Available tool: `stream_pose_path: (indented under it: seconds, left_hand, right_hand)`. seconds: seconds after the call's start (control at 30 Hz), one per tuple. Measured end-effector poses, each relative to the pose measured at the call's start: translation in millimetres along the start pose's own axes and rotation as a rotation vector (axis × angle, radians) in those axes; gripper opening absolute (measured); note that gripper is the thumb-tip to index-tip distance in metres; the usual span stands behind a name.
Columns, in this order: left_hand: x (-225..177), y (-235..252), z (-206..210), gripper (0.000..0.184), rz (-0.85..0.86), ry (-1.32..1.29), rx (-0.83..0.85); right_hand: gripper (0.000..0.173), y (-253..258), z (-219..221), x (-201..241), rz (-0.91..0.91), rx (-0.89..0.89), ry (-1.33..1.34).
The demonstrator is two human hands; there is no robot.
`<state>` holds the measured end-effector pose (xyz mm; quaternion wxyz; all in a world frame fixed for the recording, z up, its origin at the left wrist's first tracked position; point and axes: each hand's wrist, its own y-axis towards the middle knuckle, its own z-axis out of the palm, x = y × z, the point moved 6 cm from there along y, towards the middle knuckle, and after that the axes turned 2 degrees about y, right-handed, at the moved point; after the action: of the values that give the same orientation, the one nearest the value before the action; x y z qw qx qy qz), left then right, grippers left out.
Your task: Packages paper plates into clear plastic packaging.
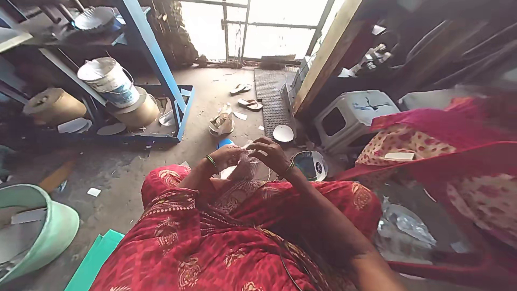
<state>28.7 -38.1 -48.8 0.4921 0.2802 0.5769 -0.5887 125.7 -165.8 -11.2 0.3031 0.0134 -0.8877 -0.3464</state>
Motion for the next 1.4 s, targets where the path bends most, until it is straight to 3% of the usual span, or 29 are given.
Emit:
stream_pose_path:
  seconds: [0.07,0.17,0.3,0.47,0.67,0.77,0.87,0.93,1.0,1.13,1.2,1.27,1.4]
  left_hand:
    - [0,2,0,0.023,0.012,-0.006,0.022]
    - [2,4,-2,0.021,0.015,0.014,0.004]
    - [2,3,-7,0.022,0.029,0.012,-0.039]
    - [3,1,0,0.021,0.013,0.059,-0.010]
    - [7,9,-5,0.018,0.094,0.231,-0.027]
    - [2,11,-6,0.025,0.229,0.605,0.021]
    - [-6,7,-7,0.023,0.390,0.839,0.091]
    - [-20,-2,-2,0.016,0.627,0.981,0.078]
    - [-43,-14,8,0.013,0.864,1.151,0.069]
    - [-106,-43,29,0.016,0.926,1.505,0.180]
    - [-145,-58,39,0.016,0.872,1.392,0.167]
    - [-177,-72,45,0.016,1.134,1.276,0.183]
    - [-204,-92,53,0.017,1.154,1.254,0.236]
  right_hand:
    - [0.011,0,1,-1,-0.002,-0.016,0.043]
    - [0.016,-1,3,-4,0.024,-0.037,0.070]
    - [0.038,0,12,-4,0.220,0.182,-0.038]
    - [0.034,5,25,-2,0.475,0.367,-0.092]
    - [0.023,2,26,-2,0.259,0.253,-0.119]
    - [0.025,-1,25,-3,0.280,0.289,-0.098]
    - [0.023,-7,21,-13,0.423,0.279,0.132]
    - [0.022,-9,18,-13,0.483,0.252,0.263]
    - [0.024,-4,10,-9,0.444,0.248,0.296]
    - [0.025,32,-26,26,0.270,0.281,0.184]
    - [0.023,56,-56,52,0.136,0.280,0.132]
    - [0.024,75,-86,79,-0.015,0.274,0.061]
    - [0.019,74,-115,122,-0.207,0.263,-0.027]
